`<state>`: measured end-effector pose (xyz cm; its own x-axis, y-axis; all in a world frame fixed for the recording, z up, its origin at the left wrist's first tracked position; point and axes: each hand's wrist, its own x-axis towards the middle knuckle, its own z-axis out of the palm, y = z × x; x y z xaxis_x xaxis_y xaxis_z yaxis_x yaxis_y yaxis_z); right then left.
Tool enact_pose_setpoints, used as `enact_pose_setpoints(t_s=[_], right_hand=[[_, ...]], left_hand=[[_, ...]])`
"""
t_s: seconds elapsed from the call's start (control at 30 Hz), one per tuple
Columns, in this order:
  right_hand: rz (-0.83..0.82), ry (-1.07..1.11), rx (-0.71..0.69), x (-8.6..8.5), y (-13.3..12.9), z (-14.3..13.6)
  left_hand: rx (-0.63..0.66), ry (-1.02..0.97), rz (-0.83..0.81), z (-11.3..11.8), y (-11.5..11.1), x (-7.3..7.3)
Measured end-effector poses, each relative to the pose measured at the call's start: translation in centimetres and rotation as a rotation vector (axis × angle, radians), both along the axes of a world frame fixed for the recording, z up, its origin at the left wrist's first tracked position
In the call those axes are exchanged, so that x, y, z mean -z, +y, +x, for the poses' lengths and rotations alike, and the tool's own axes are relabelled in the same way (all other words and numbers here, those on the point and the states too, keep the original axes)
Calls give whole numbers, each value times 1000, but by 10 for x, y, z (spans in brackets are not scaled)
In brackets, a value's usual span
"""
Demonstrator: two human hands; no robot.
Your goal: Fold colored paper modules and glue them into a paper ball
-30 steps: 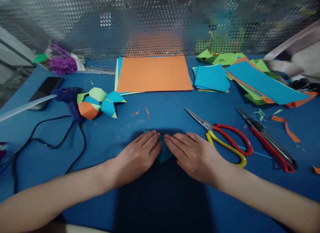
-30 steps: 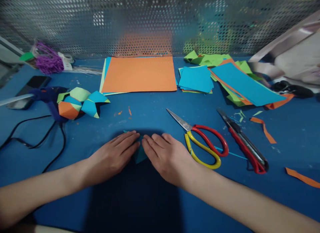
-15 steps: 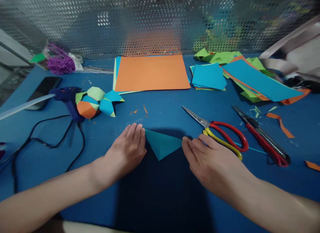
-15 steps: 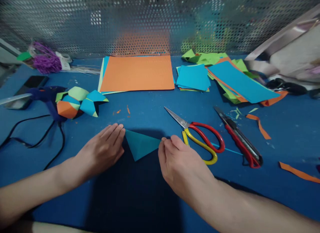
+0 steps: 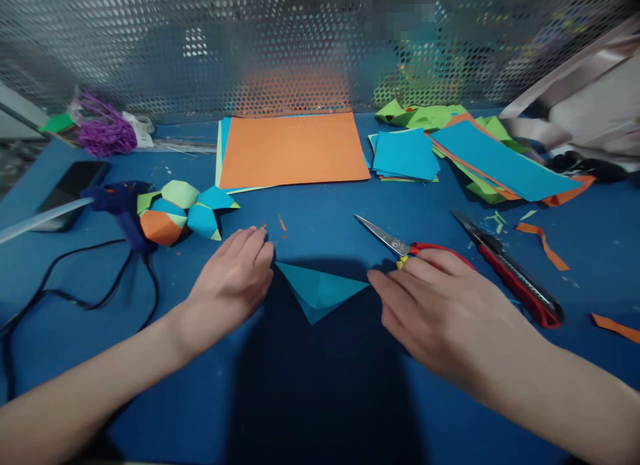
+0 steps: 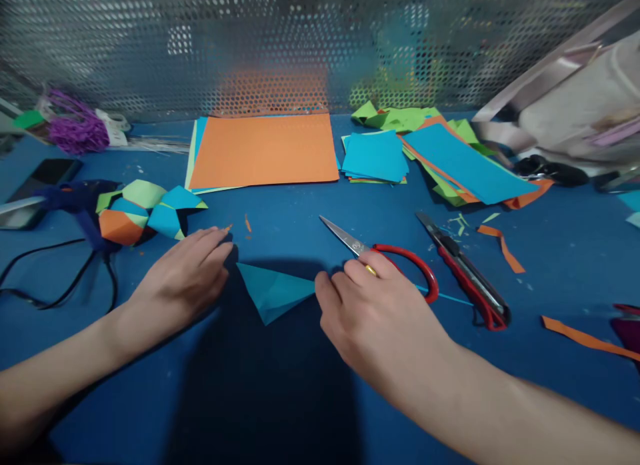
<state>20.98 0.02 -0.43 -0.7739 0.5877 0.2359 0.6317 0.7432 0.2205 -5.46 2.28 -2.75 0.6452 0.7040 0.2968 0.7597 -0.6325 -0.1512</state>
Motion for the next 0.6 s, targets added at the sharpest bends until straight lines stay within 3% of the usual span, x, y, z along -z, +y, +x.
enact_pose_setpoints(t_s=[0.07,0.17,0.3,0.4,0.5,0.6], right_hand=[[-14,90,30,0,4,0],[-48,57,67,6,9,2],[-87,-128,193,20,16,13],[-150,-203,206,29,20,22],[-182,-198,225,30,24,27],[-228,-57,275,19,28,27]], left_hand=[[36,-107,-49,-1,-1,-3],[145,-196,-193,0,-5,0],[237,-249,-297,-1,-3,20],[268,-379,-255,-3,5,35],[220,-508,-307,0,9,33],[40,-615,-422,6,6,17]])
